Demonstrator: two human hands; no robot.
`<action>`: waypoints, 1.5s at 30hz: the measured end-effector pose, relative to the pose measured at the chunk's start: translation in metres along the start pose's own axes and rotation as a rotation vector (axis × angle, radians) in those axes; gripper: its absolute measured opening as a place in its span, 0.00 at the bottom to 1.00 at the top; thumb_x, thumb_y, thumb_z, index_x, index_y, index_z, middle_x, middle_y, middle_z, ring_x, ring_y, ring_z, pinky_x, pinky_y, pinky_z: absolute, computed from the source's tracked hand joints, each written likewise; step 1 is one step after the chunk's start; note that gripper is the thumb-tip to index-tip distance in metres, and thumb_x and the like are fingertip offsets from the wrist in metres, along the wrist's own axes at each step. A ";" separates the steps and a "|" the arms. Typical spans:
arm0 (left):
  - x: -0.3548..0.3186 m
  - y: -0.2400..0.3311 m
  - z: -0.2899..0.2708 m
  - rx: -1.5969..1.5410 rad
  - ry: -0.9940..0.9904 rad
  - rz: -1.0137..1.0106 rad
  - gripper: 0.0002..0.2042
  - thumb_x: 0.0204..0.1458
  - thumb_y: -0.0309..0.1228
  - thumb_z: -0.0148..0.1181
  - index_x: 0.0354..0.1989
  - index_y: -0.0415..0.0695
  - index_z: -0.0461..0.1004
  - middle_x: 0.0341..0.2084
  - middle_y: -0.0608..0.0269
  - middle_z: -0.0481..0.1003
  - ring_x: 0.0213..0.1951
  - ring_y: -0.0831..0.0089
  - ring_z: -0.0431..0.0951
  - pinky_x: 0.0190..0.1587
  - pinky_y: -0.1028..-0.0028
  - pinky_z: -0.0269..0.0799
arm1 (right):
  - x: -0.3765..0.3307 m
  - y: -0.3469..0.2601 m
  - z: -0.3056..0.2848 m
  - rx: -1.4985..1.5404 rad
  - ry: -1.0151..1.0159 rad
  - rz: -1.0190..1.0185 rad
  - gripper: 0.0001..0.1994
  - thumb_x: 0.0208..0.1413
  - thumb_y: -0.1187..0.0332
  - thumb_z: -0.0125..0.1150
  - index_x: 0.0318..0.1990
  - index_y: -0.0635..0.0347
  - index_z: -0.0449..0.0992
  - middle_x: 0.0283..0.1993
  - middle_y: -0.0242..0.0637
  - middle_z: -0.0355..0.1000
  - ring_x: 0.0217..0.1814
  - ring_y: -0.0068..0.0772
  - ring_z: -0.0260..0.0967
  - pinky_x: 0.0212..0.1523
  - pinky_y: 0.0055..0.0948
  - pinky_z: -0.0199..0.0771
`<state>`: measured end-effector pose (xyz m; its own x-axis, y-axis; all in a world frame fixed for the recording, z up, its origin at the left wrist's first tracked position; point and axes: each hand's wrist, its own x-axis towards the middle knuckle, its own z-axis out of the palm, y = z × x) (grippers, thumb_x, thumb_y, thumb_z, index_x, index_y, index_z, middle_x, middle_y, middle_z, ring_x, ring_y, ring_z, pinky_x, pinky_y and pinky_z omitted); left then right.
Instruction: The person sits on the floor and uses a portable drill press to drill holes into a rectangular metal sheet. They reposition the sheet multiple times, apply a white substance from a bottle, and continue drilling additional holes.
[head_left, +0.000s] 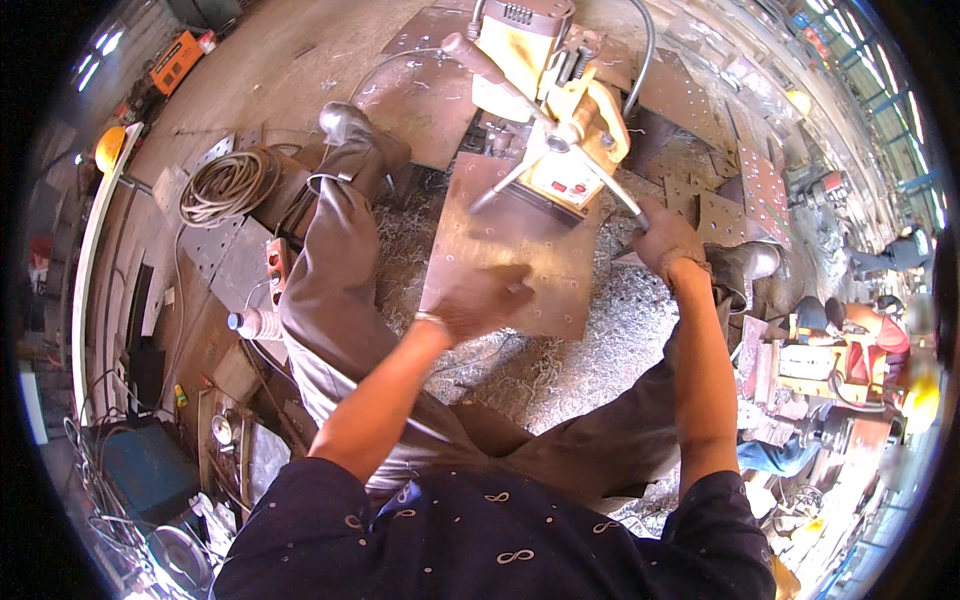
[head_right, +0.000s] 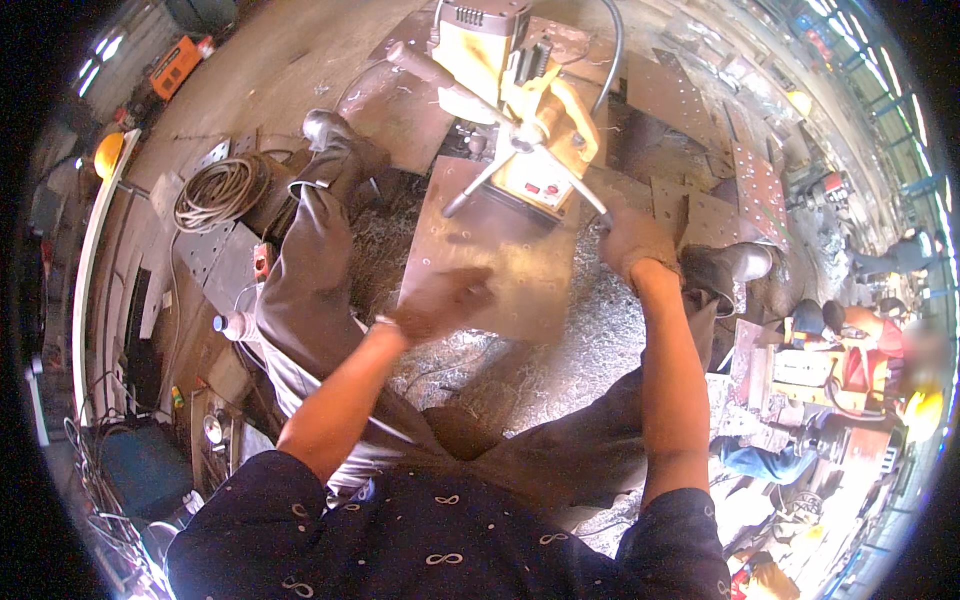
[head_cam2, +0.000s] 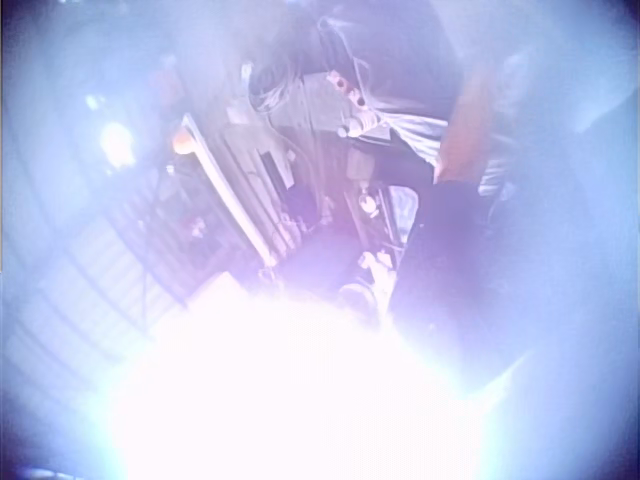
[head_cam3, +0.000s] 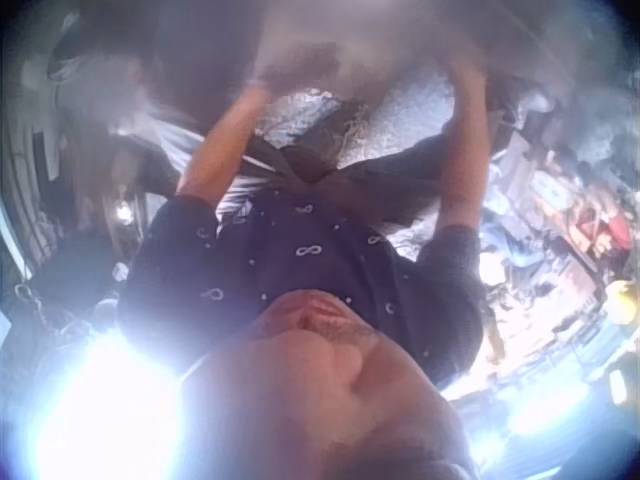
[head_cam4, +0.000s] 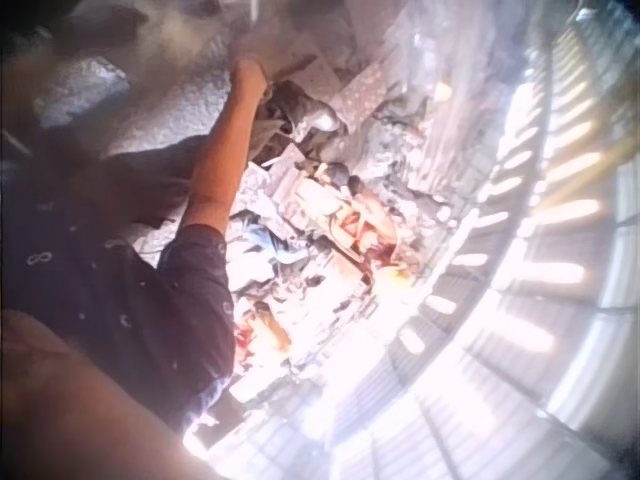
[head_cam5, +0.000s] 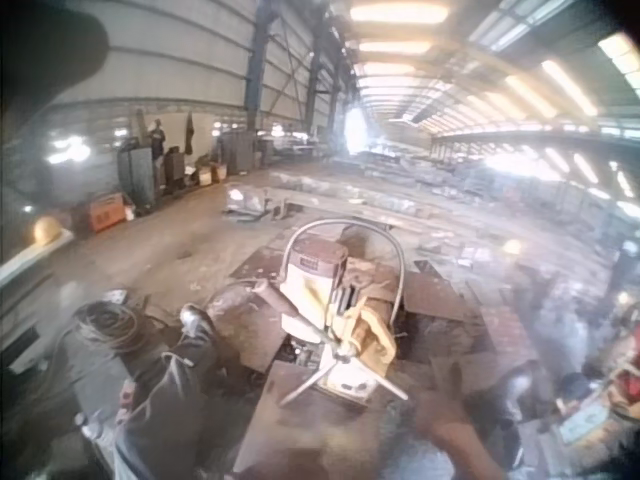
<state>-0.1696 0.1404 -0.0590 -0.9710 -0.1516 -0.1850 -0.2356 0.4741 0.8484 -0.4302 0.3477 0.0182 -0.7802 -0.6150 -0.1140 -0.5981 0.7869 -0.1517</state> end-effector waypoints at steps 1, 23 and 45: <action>-0.020 -0.010 -0.023 0.005 0.186 0.007 0.19 0.70 0.40 0.61 0.60 0.38 0.80 0.48 0.47 0.85 0.48 0.56 0.86 0.54 0.60 0.81 | 0.008 0.006 0.006 -0.049 0.026 0.018 0.22 0.60 0.62 0.66 0.62 0.54 0.77 0.56 0.59 0.81 0.60 0.67 0.78 0.61 0.56 0.77; -0.274 -0.342 -0.133 -0.438 1.555 -0.459 0.38 0.50 0.41 0.85 0.67 0.37 0.73 0.54 0.58 0.81 0.54 0.63 0.82 0.59 0.65 0.76 | 0.002 -0.019 0.055 -0.184 0.172 0.297 0.19 0.68 0.54 0.56 0.59 0.51 0.81 0.55 0.64 0.80 0.60 0.69 0.79 0.59 0.60 0.77; -0.077 -0.120 -0.097 -0.804 0.464 -0.413 0.22 0.63 0.48 0.72 0.51 0.40 0.78 0.37 0.61 0.82 0.33 0.70 0.83 0.37 0.64 0.81 | 0.008 0.031 0.047 -0.153 0.195 0.352 0.15 0.67 0.60 0.55 0.54 0.54 0.80 0.52 0.62 0.82 0.59 0.68 0.80 0.57 0.60 0.78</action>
<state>-0.0629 0.0109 -0.0982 -0.6679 -0.5745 -0.4732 -0.2852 -0.3898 0.8756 -0.4467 0.3650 -0.0334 -0.9528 -0.2981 0.0577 -0.2978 0.9545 0.0126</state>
